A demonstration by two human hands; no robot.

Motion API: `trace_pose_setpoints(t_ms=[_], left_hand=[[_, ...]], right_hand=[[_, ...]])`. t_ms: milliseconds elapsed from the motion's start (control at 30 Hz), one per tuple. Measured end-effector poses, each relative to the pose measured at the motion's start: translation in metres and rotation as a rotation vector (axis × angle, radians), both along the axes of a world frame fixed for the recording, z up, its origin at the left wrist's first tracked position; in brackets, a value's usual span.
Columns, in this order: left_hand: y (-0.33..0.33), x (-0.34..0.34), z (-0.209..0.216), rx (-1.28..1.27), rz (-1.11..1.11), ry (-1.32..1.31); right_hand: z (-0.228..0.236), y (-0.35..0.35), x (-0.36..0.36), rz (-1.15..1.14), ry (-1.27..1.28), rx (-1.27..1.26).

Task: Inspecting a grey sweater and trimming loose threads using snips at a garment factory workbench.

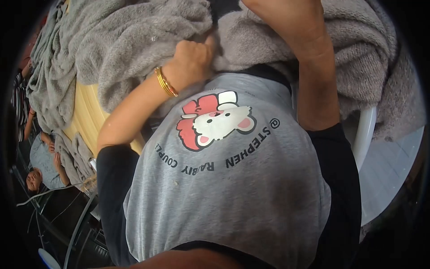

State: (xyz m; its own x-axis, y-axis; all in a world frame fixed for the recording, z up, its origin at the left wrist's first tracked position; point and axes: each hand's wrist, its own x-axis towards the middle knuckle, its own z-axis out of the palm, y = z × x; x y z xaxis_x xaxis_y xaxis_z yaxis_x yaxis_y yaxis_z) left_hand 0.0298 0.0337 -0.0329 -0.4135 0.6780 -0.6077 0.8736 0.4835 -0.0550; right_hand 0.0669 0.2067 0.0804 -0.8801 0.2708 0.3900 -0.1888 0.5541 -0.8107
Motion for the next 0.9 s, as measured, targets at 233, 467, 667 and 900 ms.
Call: trace_pose_setpoints(t_ms=[233,467,667,900], left_hand=[[-0.072,-0.048,0.097,0.306,-0.009,0.112],[-0.208,-0.103,0.280,1.529,0.634,-0.794],[-0.326,-0.143,0.286,1.805,1.050,-0.036],[-0.343,-0.159,0.140,1.381,0.897,0.538]], right_hand=[[-0.011,0.020,0.015,-0.041,0.023,-0.095],[-0.054,0.045,0.010,-0.034,0.055,0.084],[-0.053,0.035,0.007,0.008,-0.017,0.043],[-0.058,0.032,0.000,-0.049,-0.103,0.078]])
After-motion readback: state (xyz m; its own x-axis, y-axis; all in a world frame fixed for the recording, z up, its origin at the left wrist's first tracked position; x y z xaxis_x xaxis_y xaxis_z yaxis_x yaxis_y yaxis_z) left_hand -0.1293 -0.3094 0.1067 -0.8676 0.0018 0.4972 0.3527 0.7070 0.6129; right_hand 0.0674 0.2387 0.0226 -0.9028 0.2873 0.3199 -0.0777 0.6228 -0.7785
